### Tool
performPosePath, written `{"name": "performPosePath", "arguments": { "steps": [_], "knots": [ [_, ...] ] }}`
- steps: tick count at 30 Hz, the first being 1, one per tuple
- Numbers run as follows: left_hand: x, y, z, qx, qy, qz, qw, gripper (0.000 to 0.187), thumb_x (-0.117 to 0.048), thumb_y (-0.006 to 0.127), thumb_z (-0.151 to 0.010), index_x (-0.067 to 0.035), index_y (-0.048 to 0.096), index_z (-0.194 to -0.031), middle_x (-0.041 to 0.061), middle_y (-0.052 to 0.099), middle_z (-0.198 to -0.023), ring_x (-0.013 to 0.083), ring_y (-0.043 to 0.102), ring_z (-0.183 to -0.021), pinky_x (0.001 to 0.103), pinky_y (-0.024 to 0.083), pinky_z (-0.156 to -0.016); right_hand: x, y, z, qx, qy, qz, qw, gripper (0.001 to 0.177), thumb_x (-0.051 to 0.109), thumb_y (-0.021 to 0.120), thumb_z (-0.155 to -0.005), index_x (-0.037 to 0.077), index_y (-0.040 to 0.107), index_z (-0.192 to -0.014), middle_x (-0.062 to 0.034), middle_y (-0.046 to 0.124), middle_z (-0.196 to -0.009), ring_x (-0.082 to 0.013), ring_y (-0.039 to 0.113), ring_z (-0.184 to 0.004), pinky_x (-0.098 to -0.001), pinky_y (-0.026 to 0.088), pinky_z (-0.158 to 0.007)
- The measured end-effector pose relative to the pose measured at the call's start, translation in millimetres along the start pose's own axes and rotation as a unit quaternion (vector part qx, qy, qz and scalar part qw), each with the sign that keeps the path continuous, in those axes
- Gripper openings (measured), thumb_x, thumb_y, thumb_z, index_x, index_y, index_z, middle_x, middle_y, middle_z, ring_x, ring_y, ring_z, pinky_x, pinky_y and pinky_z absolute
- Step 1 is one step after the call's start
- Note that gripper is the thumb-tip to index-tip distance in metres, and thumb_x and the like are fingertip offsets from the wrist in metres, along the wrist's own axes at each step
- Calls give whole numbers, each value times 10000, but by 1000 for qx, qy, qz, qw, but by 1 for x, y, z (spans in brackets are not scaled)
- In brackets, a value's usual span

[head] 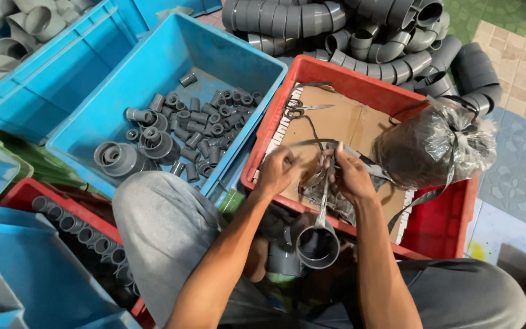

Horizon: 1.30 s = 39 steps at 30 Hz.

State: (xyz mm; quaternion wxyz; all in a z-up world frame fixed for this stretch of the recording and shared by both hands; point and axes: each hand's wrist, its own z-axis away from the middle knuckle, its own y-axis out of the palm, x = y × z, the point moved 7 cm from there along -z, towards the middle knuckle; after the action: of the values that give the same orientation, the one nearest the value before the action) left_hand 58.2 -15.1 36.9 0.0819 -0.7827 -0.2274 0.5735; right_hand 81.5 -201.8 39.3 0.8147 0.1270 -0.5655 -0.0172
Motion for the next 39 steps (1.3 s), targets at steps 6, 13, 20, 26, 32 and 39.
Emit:
{"name": "performPosePath", "arguments": {
  "steps": [6,13,20,26,32,39],
  "knots": [
    [-18,41,31,399,-216,222,863,440,-518,757,-834,-79,765,-862,102,699,-731,152,585,-647,288,505,-588,-16,-11,-6,-60,-2,-24,998,453,424,602,-1007,-20,661,-1073,-137,642,-778,-219,679,-588,-293,606,-540],
    [-20,29,20,360,-247,363,823,207,-253,729,-906,-99,706,-771,19,675,-690,48,568,-556,161,408,-476,-14,6,27,-76,127,148,978,878,740,490,-917,-74,642,-1209,-290,625,-1184,-398,645,-1065,-522,542,-831],
    [7,21,8,223,-261,418,841,174,-182,675,-957,-38,667,-860,84,662,-785,88,607,-521,188,472,-448,-29,33,55,215,254,134,933,1000,771,431,-788,-135,641,-1155,-316,671,-1085,-390,681,-965,-517,570,-838],
    [-21,18,18,250,-303,455,799,218,-186,713,-928,6,641,-853,187,683,-721,270,734,-637,366,629,-600,-43,37,41,342,191,216,895,576,415,727,-833,-63,692,-1153,-225,722,-967,-324,723,-847,-449,614,-760],
    [-2,29,14,281,-269,407,826,243,-236,739,-919,-11,656,-876,116,657,-743,215,683,-643,333,603,-599,-14,49,53,291,160,194,923,404,316,673,-921,-80,726,-859,-206,716,-738,-264,721,-667,-393,600,-692],
    [-2,24,40,412,-272,283,823,295,-213,843,-778,-23,665,-915,36,622,-738,150,640,-664,253,556,-552,-9,1,-10,103,1,-162,982,492,429,527,-1014,-34,651,-1122,-215,698,-908,-331,720,-721,-437,646,-678]
  ]
}}
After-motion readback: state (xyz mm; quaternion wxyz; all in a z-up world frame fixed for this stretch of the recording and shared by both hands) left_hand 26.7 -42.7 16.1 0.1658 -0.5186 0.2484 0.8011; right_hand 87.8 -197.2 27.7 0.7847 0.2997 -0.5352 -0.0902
